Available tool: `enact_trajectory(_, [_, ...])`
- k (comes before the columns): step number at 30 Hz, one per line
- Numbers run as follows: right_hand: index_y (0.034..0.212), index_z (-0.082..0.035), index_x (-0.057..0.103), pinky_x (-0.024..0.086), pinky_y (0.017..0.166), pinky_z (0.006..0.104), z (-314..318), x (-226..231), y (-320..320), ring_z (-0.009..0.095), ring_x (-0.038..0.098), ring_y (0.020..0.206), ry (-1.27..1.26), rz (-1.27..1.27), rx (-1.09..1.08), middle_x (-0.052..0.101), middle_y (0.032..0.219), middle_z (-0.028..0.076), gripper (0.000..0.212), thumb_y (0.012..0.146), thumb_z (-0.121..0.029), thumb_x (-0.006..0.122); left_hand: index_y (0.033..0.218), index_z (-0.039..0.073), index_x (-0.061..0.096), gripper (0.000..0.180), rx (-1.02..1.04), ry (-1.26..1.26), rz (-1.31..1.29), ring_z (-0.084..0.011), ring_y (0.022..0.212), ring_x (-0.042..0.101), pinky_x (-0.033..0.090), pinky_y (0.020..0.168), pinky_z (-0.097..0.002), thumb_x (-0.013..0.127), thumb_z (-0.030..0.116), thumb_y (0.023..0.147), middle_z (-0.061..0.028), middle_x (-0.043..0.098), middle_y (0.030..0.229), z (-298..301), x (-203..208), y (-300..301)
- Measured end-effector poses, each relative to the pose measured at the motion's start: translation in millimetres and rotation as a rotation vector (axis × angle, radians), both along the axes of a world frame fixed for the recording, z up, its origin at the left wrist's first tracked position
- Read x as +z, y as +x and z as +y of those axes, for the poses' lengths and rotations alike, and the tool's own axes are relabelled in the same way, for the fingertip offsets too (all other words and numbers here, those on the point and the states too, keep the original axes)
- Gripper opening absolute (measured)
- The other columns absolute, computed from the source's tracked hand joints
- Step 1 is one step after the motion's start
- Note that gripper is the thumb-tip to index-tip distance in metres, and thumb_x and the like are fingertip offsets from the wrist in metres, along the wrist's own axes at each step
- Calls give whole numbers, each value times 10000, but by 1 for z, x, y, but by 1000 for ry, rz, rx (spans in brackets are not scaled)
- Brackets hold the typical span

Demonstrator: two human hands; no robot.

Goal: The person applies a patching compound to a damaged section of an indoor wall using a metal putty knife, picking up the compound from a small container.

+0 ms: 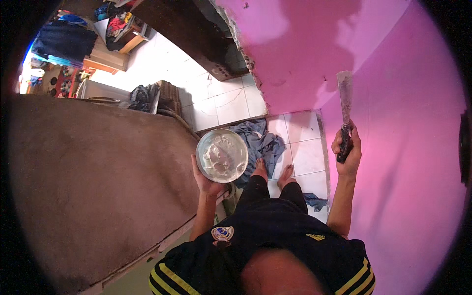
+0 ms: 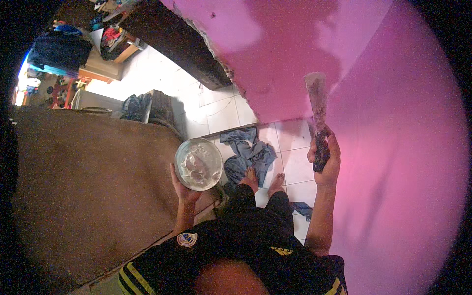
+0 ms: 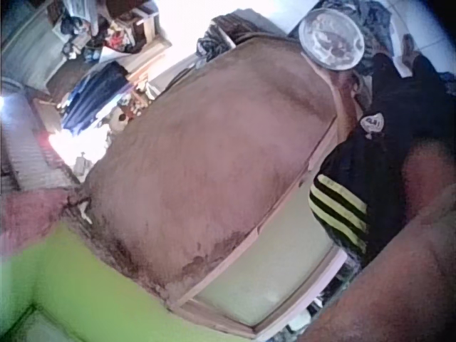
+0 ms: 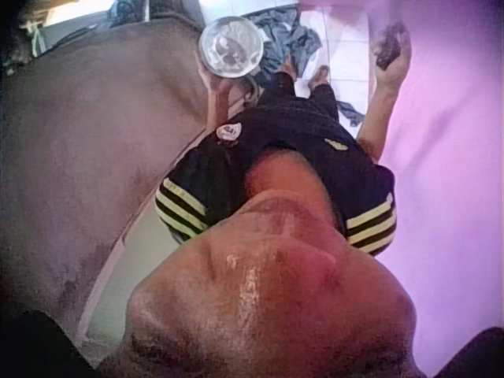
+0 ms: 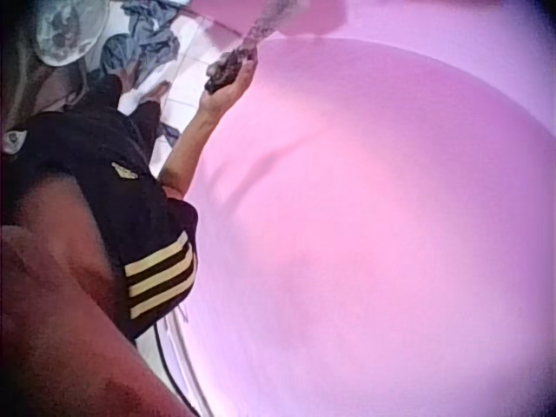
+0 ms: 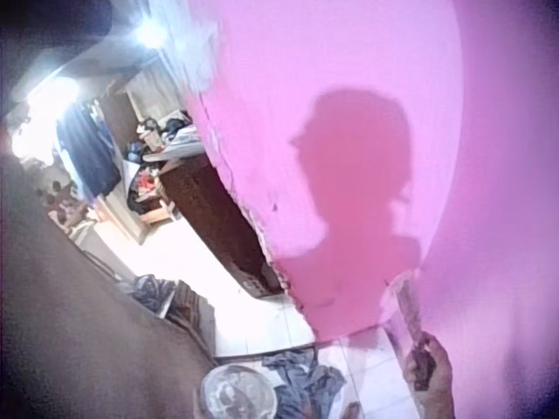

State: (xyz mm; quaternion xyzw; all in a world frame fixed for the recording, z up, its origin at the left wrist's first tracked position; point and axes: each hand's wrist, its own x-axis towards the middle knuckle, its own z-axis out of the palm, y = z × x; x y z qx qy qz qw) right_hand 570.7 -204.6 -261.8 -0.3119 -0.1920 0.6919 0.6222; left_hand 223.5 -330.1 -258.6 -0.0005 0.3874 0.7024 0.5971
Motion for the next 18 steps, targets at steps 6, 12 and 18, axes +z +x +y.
enact_trajectory(6, [1206,-16,498,390,449,224,-17,-55,-29,98,482,535,105,-145,-6,531,711,57,437,909,-335,520,1311,85,457,626,-108,37,-107,-295,1128,524,414,971,-479,346,560,917,-119,527,1262,6,-73,-42])
enact_trajectory(12, [1189,-19,502,387,427,227,-33,-140,-82,103,482,511,108,-201,-118,526,707,58,433,919,-357,494,1316,79,448,649,-286,73,-191,-294,1139,526,418,971,-474,342,577,913,-124,529,1265,11,-192,-87])
enact_trajectory(18, [1120,-36,504,374,415,227,-37,-227,-125,114,467,478,240,-103,-83,500,690,51,375,951,-361,422,1304,73,457,622,-320,77,-202,-276,1130,538,434,963,-461,329,553,929,-126,529,1266,25,-312,-107])
